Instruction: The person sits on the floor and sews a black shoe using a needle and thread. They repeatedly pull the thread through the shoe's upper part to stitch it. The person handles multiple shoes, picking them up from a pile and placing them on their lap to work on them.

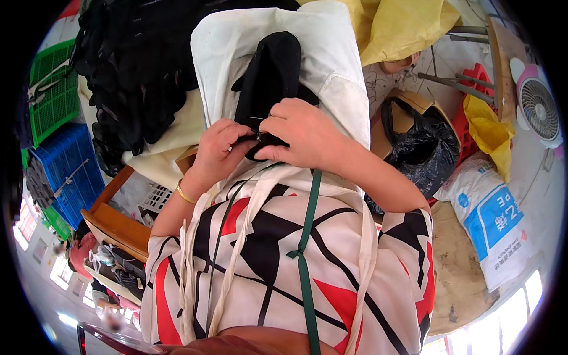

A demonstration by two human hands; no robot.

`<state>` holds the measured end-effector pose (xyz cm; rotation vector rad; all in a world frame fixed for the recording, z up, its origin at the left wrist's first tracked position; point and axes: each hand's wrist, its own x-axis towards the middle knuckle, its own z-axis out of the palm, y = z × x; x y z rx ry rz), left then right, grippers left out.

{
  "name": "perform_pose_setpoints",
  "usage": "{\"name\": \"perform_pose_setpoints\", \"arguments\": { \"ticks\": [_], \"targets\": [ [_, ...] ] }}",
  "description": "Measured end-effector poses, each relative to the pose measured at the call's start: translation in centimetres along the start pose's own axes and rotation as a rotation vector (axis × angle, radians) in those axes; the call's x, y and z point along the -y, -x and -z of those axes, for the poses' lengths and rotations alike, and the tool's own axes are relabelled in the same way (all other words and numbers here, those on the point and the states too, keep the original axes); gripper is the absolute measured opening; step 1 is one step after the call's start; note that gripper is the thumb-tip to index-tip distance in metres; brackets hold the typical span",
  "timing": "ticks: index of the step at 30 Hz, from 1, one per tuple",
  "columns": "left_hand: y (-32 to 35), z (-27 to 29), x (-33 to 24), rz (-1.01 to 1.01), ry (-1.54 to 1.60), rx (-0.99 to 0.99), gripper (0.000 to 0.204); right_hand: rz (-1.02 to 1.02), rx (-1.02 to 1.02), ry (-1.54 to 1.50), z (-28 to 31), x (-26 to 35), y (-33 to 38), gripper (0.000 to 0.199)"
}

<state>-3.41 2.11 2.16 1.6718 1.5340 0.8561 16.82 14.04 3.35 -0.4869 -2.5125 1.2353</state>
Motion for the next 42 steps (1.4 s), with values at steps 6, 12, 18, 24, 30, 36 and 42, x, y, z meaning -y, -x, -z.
{"name": "perform_pose_setpoints", "arguments": {
  "ticks": [6,12,18,24,30,36,42],
  "targets": [
    [-0.2,0.1,0.6,0.038,0.105,0.107,0.020,-0.076,-0.104,0.055,-2.9,-0.5,3.0,0.028],
    [-0.1,-0.1,0.1,0.062,0.146,0.072,0.022,-0.305,-0.041,-0.283,-2.5,0.0,3.2,0.018],
    [-0.3,-0.2,0.0,0.053,0.142,0.070,0.020,-0.466,0.005,-0.495,-2.2,0.1,3.5,0.015],
    [-0.6,0.2,0.1,0.127,0.151,0.130,0.015,-0.187,0.021,0.057,2.4,0.1,1.6,0.021],
    [-1.2,0.2,0.0,0.142,0.130,0.147,0.011,-0.058,-0.006,0.089,3.1,-0.4,-0.4,0.026],
    [-1.4,0.4,-0.1,0.266,0.217,0.122,0.011,-0.172,-0.187,0.329,3.6,-3.5,-1.3,0.030],
    [0.9,-0.3,0.3,0.516,0.387,-0.058,0.026,-0.316,-0.151,0.118,3.2,-3.5,0.4,0.023]
  ]
}}
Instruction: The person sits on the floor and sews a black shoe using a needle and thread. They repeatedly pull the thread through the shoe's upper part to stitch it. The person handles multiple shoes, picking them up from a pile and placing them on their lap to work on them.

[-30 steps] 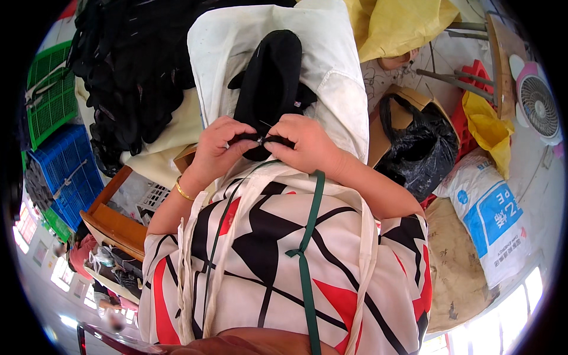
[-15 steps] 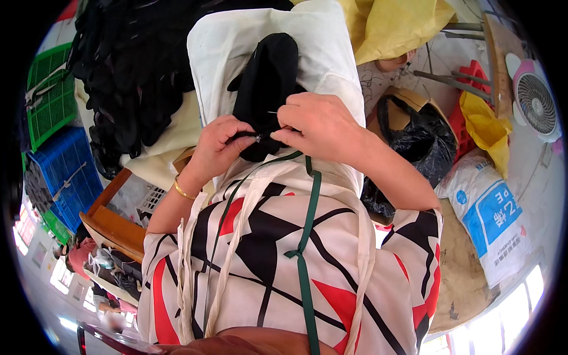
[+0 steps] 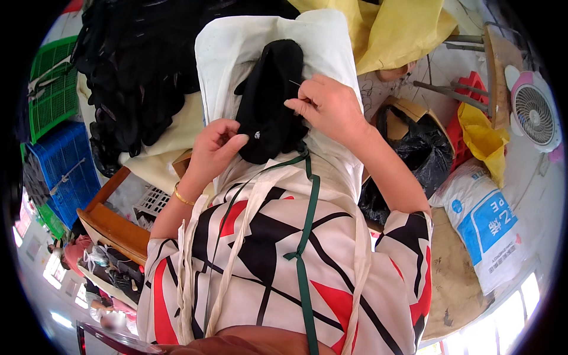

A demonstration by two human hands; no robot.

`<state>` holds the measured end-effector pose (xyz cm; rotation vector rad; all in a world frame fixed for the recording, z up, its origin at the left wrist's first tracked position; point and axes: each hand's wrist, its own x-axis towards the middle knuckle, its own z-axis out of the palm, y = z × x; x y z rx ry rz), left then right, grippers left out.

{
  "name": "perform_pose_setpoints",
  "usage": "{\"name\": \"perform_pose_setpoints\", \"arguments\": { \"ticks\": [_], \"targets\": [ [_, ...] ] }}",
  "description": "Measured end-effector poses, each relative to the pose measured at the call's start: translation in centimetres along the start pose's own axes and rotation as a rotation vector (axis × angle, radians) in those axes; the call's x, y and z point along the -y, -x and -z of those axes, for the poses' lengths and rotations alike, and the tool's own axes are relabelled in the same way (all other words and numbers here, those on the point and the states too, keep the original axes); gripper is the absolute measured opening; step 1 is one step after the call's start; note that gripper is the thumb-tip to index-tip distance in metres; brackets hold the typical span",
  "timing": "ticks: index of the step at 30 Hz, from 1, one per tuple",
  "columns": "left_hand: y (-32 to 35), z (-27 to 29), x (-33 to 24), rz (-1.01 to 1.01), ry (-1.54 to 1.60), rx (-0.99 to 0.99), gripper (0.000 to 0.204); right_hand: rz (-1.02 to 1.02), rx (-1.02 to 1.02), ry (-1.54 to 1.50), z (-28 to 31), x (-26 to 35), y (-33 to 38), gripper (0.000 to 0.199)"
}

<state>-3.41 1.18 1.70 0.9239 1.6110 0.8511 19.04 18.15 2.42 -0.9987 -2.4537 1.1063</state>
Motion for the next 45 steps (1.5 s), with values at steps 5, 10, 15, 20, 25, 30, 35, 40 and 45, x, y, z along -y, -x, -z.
{"name": "perform_pose_setpoints", "arguments": {
  "ticks": [5,10,15,20,25,30,35,40,45],
  "targets": [
    [2.8,-0.2,1.0,0.268,-0.077,-0.033,0.042,0.012,-0.035,-0.032,0.7,1.0,0.8,0.018],
    [2.7,-1.3,-0.3,0.466,0.235,-0.037,0.040,0.012,-0.156,-0.245,1.6,3.2,1.3,0.016],
    [3.3,-1.9,0.6,0.283,0.250,-0.126,0.031,-0.094,-0.214,-1.000,4.0,4.3,2.4,0.007],
    [2.4,0.0,-1.0,-0.104,0.252,-0.396,0.023,0.005,-0.269,-1.405,7.6,6.0,3.0,0.012],
    [0.4,9.1,-8.2,-0.289,0.090,-0.221,0.033,0.066,-0.275,-1.552,9.3,7.4,3.8,0.016],
    [-3.3,13.2,-11.8,-0.289,-0.162,0.148,0.033,-0.016,-0.291,-1.497,8.0,6.7,3.8,0.011],
    [-8.6,7.8,-5.9,-0.409,-0.276,0.069,0.030,-0.198,-0.337,-1.312,4.8,4.0,3.1,0.011],
    [-7.1,6.3,-6.0,-0.368,-0.625,-0.434,0.037,-0.284,-0.348,-1.069,3.4,0.9,2.9,0.010],
    [-5.3,6.7,-3.3,0.005,-0.259,-0.170,0.043,-0.299,-0.094,-0.837,-0.2,0.5,-0.6,0.014]
  ]
}}
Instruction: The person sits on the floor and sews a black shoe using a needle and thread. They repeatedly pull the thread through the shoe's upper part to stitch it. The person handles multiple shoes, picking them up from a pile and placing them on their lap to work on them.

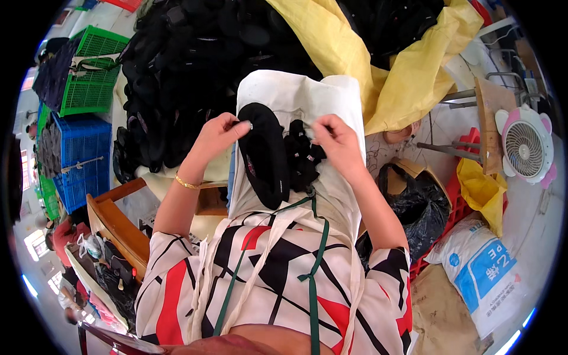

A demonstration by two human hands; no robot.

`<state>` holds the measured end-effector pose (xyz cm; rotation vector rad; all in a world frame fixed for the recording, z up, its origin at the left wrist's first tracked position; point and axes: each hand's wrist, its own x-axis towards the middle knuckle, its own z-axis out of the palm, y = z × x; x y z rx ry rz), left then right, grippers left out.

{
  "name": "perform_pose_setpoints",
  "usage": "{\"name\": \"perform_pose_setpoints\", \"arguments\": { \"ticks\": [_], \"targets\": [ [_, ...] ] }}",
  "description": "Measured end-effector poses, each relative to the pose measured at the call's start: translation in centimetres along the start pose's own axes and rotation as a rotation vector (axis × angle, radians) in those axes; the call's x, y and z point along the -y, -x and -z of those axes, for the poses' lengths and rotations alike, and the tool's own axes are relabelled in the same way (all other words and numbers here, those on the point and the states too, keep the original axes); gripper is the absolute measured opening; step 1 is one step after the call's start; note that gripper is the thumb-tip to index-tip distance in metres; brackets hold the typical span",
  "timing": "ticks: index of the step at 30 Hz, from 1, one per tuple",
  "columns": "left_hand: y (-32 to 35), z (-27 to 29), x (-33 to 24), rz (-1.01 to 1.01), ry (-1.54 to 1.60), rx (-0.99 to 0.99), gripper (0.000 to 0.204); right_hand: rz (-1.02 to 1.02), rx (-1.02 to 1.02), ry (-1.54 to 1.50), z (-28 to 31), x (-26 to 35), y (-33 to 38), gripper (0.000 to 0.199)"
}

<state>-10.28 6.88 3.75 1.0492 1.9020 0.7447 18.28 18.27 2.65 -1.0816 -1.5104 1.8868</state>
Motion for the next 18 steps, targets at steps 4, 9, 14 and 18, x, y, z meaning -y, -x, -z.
{"name": "perform_pose_setpoints", "arguments": {
  "ticks": [4,9,14,18],
  "targets": [
    [-0.2,-0.6,0.6,-0.005,0.266,0.100,0.021,0.206,0.116,0.301,-4.7,1.3,-3.2,0.024],
    [0.2,-1.7,0.6,-0.459,-0.049,-0.113,0.015,0.445,0.263,0.620,-7.6,2.0,-6.1,0.031],
    [0.1,-2.3,1.3,-0.628,-0.148,-0.235,0.018,0.454,0.297,0.702,-7.5,1.2,-5.5,0.021],
    [-0.1,-2.9,1.7,-0.665,-0.141,-0.289,0.019,0.459,0.232,0.703,-7.8,1.4,-5.0,0.017]
  ]
}}
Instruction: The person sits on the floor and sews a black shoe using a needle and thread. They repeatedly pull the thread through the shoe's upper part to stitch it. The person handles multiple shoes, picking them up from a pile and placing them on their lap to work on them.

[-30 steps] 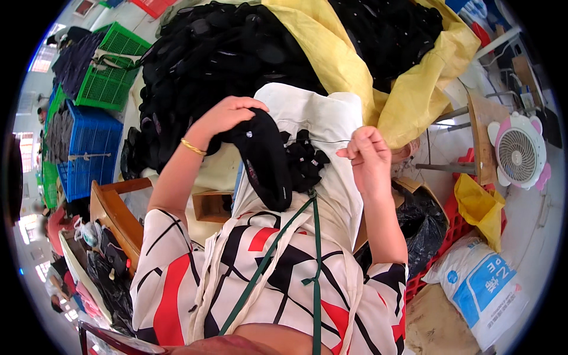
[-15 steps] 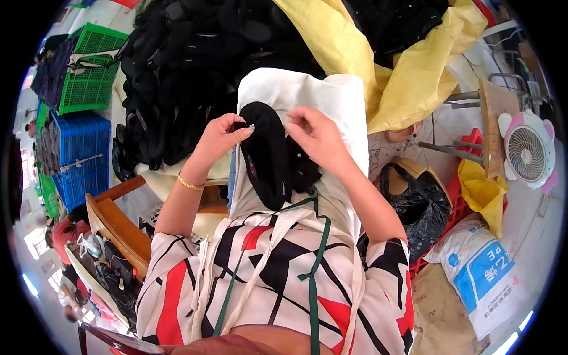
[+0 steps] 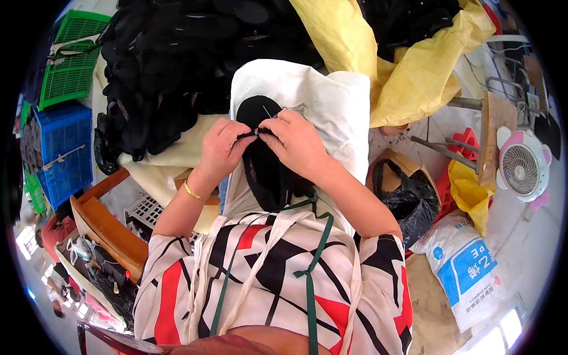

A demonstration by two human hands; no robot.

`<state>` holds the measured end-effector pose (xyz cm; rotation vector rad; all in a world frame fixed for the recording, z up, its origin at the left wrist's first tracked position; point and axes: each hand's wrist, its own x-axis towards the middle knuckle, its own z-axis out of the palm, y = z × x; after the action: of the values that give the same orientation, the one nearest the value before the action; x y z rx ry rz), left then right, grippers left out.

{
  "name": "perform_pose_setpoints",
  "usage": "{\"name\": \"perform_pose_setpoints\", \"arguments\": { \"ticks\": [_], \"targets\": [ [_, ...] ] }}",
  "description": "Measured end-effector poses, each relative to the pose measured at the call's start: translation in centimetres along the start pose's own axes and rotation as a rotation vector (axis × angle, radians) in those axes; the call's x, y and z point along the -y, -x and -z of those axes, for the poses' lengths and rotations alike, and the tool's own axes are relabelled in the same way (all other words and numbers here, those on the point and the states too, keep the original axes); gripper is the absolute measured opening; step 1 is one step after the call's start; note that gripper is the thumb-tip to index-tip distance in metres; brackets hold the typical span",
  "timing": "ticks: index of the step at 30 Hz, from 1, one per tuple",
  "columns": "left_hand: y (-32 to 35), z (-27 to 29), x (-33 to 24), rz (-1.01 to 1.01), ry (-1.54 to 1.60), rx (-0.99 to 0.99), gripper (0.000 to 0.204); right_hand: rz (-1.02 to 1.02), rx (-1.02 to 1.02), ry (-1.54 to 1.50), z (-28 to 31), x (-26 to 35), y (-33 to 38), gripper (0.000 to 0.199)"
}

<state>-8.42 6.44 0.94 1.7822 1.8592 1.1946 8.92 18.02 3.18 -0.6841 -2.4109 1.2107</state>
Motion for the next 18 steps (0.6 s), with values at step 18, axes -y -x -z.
{"name": "perform_pose_setpoints", "arguments": {
  "ticks": [18],
  "targets": [
    [-2.1,-1.1,1.5,0.625,0.444,0.161,0.022,-0.222,0.216,0.180,1.9,0.0,1.5,0.028]
  ]
}}
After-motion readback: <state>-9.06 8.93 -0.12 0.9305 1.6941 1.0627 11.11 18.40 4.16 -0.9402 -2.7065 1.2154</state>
